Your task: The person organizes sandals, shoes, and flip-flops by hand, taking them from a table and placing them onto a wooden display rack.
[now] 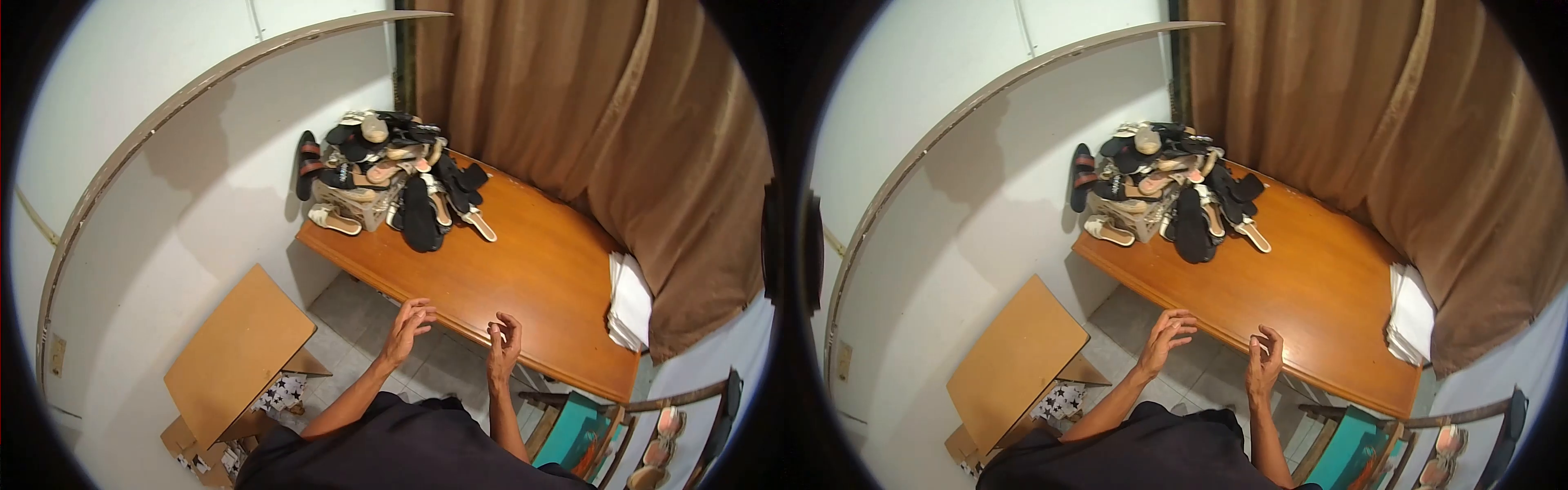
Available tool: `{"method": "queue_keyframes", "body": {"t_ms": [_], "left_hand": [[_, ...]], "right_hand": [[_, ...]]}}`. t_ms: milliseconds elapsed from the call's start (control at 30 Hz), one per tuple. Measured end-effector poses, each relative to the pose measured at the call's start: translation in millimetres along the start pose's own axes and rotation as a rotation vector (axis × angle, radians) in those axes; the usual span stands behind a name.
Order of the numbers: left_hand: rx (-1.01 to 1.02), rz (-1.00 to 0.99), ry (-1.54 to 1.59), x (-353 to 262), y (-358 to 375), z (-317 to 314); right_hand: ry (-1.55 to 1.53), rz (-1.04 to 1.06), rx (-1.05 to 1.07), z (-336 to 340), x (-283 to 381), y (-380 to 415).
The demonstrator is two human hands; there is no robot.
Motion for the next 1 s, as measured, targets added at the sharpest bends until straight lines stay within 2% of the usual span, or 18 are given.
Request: {"method": "queue_keyframes", "body": {"t_ms": [200,467,667,1000], "left_hand": [[-0.190,-0.012,-0.032,-1.8,-23.3,49.5],[-0.390,-0.013,-0.108,7.2,-97.1,95.5],[-0.486,-0.003,-0.131,5.3,-157.0,105.1],[-0.549,0.022,-0.155,19.3,-220.4,138.1]], "right_hand": [[0.016,-0.061,0.237,-82.6,-9.7,-55.1],[0.000,-0.068,0.476,-176.8,-5.4,-145.4],[-0.007,-0.052,0.581,-228.9,-11.4,-210.0],[0.029,-0.146,0.666,-285.9,-17.4,-260.8]]}}
Point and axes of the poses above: each hand's wrist, its own y-axis away from the middle knuckle, its own z-axis out of the back of the hand, x = y × z, the point moved 3 cm from there along -y, towards the middle knuckle, and after that the axes turned 14 degrees about -z, right-handed, at the moved point
